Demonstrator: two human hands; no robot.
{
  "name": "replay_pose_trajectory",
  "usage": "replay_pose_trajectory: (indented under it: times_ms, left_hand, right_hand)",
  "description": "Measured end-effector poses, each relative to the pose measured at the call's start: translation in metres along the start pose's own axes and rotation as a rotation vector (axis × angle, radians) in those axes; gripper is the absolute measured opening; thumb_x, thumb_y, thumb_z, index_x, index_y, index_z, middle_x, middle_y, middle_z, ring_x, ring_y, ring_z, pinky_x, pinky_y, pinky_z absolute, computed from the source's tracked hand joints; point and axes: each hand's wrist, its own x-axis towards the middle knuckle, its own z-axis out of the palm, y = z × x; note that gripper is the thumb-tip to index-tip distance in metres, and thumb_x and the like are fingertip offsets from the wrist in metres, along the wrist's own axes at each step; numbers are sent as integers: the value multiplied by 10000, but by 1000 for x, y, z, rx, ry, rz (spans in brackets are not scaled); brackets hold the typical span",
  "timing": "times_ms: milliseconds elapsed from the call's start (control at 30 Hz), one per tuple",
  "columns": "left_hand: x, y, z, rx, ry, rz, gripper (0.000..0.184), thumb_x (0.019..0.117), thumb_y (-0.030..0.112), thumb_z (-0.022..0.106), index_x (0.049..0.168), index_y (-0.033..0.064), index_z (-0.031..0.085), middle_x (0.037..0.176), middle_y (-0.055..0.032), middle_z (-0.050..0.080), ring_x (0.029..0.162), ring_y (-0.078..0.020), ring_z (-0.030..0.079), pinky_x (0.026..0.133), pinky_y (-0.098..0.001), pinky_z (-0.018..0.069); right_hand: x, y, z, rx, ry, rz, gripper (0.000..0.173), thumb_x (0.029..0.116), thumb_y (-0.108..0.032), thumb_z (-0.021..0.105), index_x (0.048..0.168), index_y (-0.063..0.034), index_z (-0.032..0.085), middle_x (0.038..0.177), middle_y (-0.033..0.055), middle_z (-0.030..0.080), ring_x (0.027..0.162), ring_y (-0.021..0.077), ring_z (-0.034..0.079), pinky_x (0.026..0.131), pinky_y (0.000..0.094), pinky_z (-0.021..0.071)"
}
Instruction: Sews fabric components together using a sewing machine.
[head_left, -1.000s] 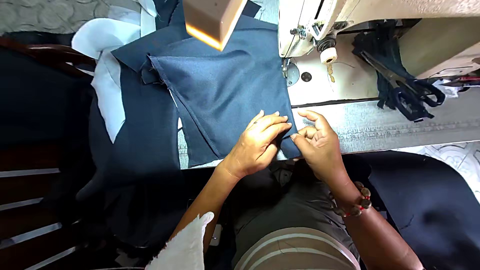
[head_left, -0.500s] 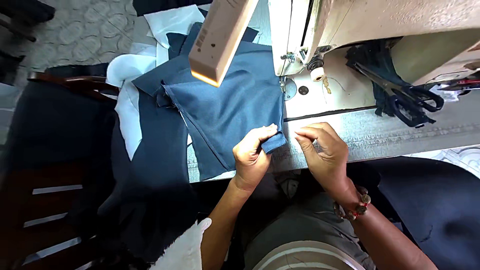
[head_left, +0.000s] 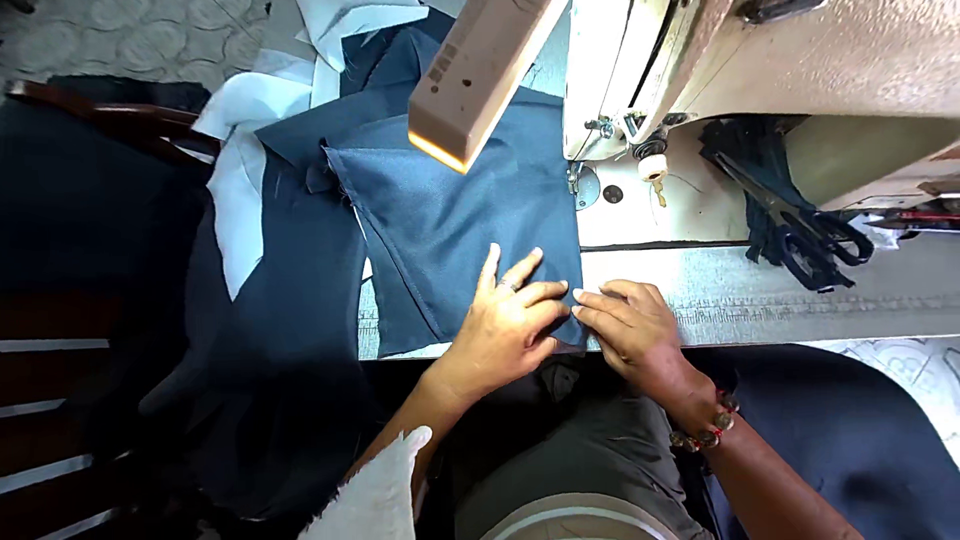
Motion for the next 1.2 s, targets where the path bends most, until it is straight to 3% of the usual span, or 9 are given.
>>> replay_pose_trajectory:
  times_ms: [67,133,200,400,467,533,667,900,1200]
  left_hand:
    - [2,-10,-17,16,-138,-150,651,981,640,413,1365,181,671,1504,-85,563,1497,-422,351,1140,-781,158]
    - [3,-32,-26,166,-176,-275,747,1010,682,271,1535,202,501,1639,-117,382,1535,-464,233,1143,-790,112]
    - [3,-54,-32,339,-227,-365,820,993,721,271,1595,177,394,1678,-165,276,1541,-500,172,1148,-789,75]
    - [17,-49,-49,376,-360,-464,860,978,705,370,1624,139,315,1702,-170,198,1550,-500,126,1153,-778,65]
    - [27,-32,-45,324,-280,-382,669,990,422,529,1560,86,433,1651,-235,294,1520,-534,196,1150,-784,96]
    - [37,-20,-30,238,-134,-182,437,948,175,583,1370,86,649,1535,-212,491,1474,-494,347,1150,-762,187]
    - [48,-22,0,175,-88,11,389,1052,356,452,1273,216,740,1501,-143,555,1484,-455,357,1167,-738,177]
    - [32,-26,10,146,-150,-139,429,1067,396,414,1399,276,658,1570,-118,486,1483,-522,313,1111,-817,133]
    - [37,-24,10,128,-157,-166,428,1064,392,414,1397,281,660,1580,-113,474,1493,-524,289,1105,-822,113]
  right_hand:
    - [0,0,0,-13,-21,-3,233,930,-59,571,973,-111,794,1097,57,783,1024,284,697,866,416,496]
    - [-1,0,1,-19,-14,-4,240,934,-58,562,982,-114,791,1091,50,783,1000,261,696,868,401,488]
    - [-1,1,1,-24,-10,-10,239,930,-56,560,982,-120,784,1088,42,782,976,244,689,870,388,474]
    - [-1,1,2,-42,3,-22,239,930,-54,554,974,-118,780,1070,44,781,936,233,667,858,381,442]
    - [-1,1,2,-45,6,-20,237,930,-55,556,970,-118,781,1072,44,782,949,236,672,860,383,445]
    - [-1,1,3,-42,5,-22,239,929,-55,554,965,-115,782,1073,45,782,946,235,669,849,385,437]
    - [-1,2,3,-40,7,-28,235,931,-57,557,968,-115,782,1067,45,782,941,230,670,846,385,435]
    - [-2,2,2,-15,30,-3,238,928,-57,554,955,-113,784,1050,38,786,919,219,666,842,381,431]
    - [6,4,-7,-24,-27,32,243,940,-70,548,959,-128,783,1059,23,785,905,213,667,836,372,439]
